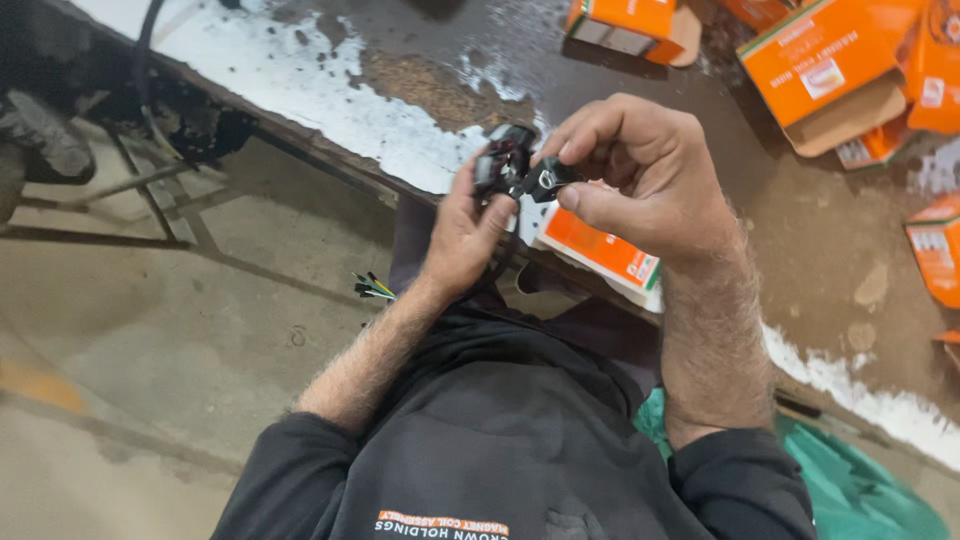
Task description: The person handles a magneto coil assembly with wires at a workbench, wraps it in a plastic sleeve, and places it into an orange spare-parts box. They repeat the packing cycle with additional coil assemblies, moving finished boxes aside on the bench.
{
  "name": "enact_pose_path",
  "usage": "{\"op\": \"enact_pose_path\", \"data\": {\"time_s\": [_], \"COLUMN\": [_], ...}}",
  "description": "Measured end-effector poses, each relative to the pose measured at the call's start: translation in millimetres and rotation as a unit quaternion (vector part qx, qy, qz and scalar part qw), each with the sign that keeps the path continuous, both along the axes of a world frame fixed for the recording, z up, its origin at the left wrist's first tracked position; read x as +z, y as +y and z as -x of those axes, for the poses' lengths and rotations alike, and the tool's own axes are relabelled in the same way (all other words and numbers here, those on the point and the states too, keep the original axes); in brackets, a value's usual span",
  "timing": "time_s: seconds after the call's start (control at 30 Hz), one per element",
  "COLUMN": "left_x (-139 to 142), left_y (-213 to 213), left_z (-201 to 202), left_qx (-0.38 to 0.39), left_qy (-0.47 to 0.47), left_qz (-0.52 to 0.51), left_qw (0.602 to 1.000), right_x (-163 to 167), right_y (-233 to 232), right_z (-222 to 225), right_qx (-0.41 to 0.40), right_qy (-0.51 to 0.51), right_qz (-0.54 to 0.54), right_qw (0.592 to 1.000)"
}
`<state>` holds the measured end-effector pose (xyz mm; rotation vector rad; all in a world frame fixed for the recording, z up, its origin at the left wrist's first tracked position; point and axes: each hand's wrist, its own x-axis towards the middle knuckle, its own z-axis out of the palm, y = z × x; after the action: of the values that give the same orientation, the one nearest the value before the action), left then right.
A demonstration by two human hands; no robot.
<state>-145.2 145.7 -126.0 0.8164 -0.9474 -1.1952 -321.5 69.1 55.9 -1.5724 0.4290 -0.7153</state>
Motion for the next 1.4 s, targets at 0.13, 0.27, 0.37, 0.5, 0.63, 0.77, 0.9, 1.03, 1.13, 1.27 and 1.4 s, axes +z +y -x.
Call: {"op": "enact_pose_path", "data": {"time_s": [0.13, 0.27, 0.37, 0.5, 0.63, 0.77, 0.9, 1.03, 1.13, 1.27, 1.4], "left_x": [16, 27, 31, 35, 44, 57, 68, 74, 77, 80, 86], "left_y": [15, 35, 40, 41, 44, 47, 48, 49, 50, 44, 32], "left_z": [8, 20, 27, 31, 32, 29, 22, 16, 14, 13, 9], "left_qx": [-0.066, -0.190, -0.179, -0.145, -0.143, -0.112, -0.077, -0.090, -0.100, -0.128, -0.099], "left_qy": [0.092, 0.301, 0.336, 0.322, 0.254, 0.107, -0.012, -0.015, -0.010, 0.107, 0.141], "left_qz": [-0.053, -0.109, -0.126, -0.101, -0.051, -0.042, 0.014, 0.018, 0.034, 0.006, 0.012], "left_qw": [0.992, 0.928, 0.916, 0.930, 0.955, 0.987, 0.997, 0.996, 0.994, 0.986, 0.985], "right_x": [6, -9, -31, -53, -60, -55, -50, -56, -64, -79, -105], "right_y": [14, 33, 53, 74, 76, 76, 80, 86, 85, 81, 101], "right_z": [6, 11, 15, 26, 31, 30, 28, 22, 18, 18, 7], "right_qx": [-0.070, -0.264, -0.304, -0.283, -0.272, -0.262, -0.256, -0.312, -0.350, -0.343, -0.357], "right_qy": [-0.050, 0.046, 0.070, 0.116, 0.140, 0.137, 0.165, 0.179, 0.186, 0.164, -0.022], "right_qz": [0.001, 0.308, 0.513, 0.513, 0.496, 0.530, 0.548, 0.566, 0.587, 0.516, 0.281], "right_qw": [0.996, 0.913, 0.800, 0.802, 0.813, 0.795, 0.779, 0.742, 0.706, 0.767, 0.890]}}
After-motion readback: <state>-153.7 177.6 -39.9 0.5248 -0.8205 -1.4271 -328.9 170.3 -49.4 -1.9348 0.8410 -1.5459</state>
